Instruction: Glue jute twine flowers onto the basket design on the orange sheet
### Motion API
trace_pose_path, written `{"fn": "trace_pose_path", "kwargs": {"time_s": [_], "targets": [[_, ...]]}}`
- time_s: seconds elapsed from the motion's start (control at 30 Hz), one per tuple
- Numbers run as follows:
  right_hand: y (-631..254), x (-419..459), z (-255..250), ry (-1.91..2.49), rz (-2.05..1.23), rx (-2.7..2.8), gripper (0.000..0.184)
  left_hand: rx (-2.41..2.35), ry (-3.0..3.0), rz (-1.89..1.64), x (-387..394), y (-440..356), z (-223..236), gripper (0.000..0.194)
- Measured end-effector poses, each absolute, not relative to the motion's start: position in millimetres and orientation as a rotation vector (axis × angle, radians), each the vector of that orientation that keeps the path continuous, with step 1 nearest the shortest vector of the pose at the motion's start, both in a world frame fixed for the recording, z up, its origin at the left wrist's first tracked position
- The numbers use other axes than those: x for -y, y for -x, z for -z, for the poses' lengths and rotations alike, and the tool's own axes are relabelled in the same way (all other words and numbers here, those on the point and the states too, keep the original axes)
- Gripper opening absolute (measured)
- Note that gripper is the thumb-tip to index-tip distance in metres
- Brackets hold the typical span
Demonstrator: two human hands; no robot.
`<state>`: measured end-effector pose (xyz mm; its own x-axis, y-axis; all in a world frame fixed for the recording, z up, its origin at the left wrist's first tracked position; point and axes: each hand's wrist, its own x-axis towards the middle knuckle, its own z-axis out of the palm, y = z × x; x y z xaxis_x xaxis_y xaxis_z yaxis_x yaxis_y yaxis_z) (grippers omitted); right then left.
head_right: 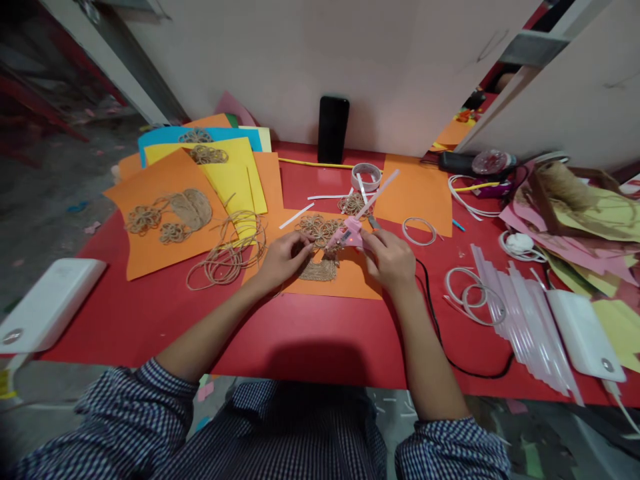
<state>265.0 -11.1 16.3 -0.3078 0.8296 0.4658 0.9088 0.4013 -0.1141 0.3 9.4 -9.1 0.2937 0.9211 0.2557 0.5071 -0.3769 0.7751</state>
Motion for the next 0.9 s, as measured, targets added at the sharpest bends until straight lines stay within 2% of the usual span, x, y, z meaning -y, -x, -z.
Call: {"fn": "trace_pose_path", "kwargs": {"time_s": [0.2,0.4,0.63,0.9], "targets": [[-262.2,11.2,-13.4,1.453,0.367,2.174,0.034,-1.281,-2.005,-0.956,-9.5,-1.1,7.6,0.014],[-256.1,13.9,-13.1,1.517,0.347,2.160,0.035,-1.274,-2.003,-0.949,-8.8,-0.7,7.4,0.013],[-262.7,11.8,-7.8,1.396,0.518,2.023,0.029,-1.239,-2.059,-0.962,-8.1,-0.1,8.5,0.012],[-270.4,6.1,-1.4,1.404,0.496,1.882,0.028,-1.130,-2.282,-0.961,-5.0,-1.0,13.6,0.013]]}}
